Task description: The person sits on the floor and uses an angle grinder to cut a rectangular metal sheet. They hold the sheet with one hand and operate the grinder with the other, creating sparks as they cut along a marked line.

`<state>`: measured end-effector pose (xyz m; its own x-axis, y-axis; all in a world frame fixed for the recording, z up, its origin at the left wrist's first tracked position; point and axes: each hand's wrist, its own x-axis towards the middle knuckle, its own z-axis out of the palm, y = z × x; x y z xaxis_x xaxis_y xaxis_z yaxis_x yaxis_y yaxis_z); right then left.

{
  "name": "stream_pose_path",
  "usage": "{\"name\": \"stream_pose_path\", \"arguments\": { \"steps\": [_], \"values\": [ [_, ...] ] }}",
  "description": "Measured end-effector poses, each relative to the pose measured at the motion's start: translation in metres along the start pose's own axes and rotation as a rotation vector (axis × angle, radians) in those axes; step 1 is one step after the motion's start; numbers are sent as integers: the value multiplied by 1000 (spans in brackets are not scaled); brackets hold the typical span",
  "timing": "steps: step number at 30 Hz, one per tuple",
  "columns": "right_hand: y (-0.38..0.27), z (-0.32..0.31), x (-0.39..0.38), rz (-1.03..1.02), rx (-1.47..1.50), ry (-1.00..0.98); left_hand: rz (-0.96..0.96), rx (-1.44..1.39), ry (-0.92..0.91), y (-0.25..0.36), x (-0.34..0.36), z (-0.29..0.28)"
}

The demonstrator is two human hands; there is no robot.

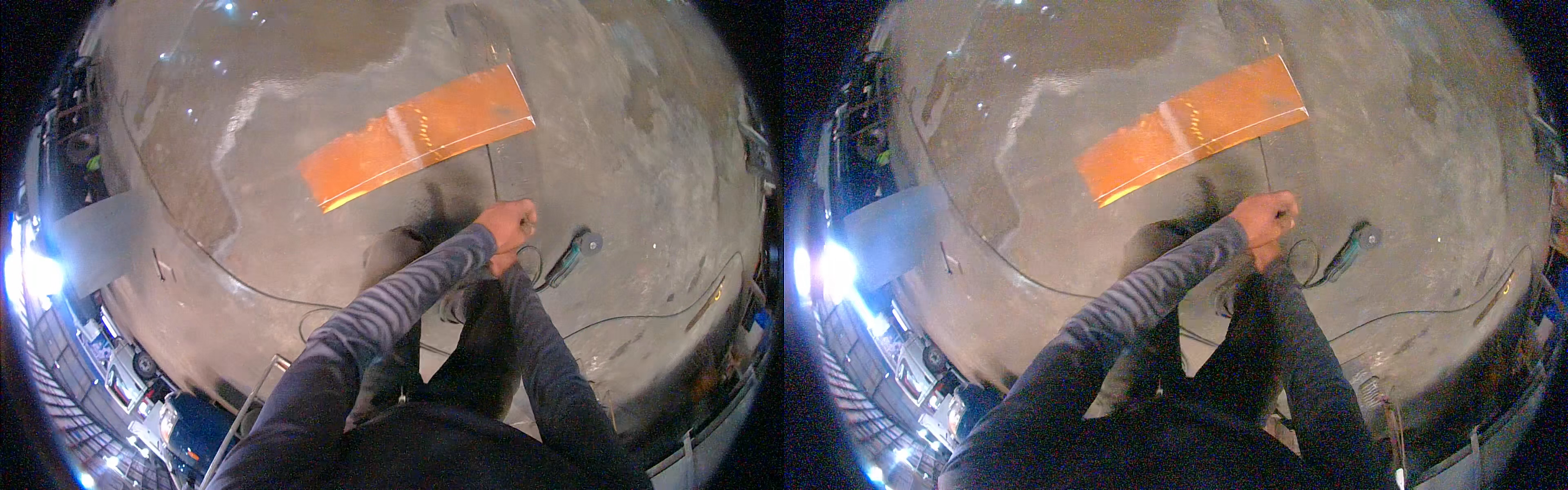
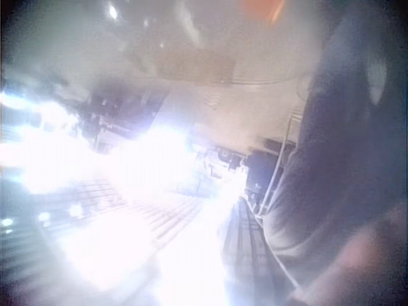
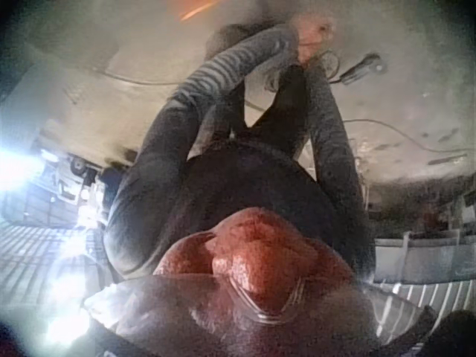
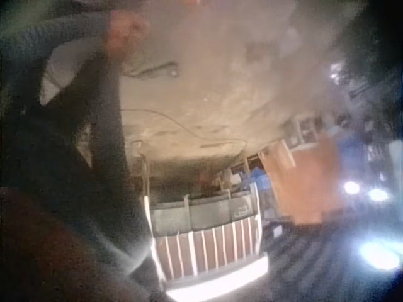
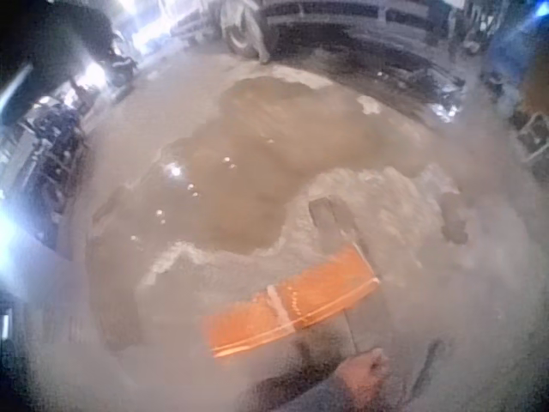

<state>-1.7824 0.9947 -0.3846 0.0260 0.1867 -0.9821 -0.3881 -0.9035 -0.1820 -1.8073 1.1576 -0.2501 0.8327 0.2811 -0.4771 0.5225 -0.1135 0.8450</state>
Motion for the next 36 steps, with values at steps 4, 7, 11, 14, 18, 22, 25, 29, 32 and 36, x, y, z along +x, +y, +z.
{"name": "stream_pose_path", "arguments": {
  "steps": [4, 7, 11, 14, 18, 22, 25, 29, 32, 36],
  "values": [
    [-22, 35, 92, 129, 204, -48, -58, 358, -199, -4, 10, -19],
    [-63, 73, 139, 133, 313, -85, 78, 331, -179, 17, 9, -55],
    [-82, 96, 197, -20, 434, -79, 303, 343, 94, 5, 7, -51],
    [-85, 106, 234, -165, 498, -117, 341, 404, 198, 14, -12, -57],
    [-91, 106, 260, -258, 483, -278, 367, 419, 209, 18, -53, -53],
    [-90, 127, 247, -240, 433, -228, 307, 508, 142, 8, -83, -30],
    [-90, 116, 255, -265, 457, -278, 318, 518, 62, 3, -85, -16],
    [-103, 107, 288, -350, 525, -400, 238, 662, 279, 6, -110, -13],
    [-94, 118, 284, -321, 632, -373, 213, 574, 222, 0, -117, -19],
    [-101, 121, 269, -212, 664, -220, 211, 561, 133, -3, -108, -23]
  ]
}}
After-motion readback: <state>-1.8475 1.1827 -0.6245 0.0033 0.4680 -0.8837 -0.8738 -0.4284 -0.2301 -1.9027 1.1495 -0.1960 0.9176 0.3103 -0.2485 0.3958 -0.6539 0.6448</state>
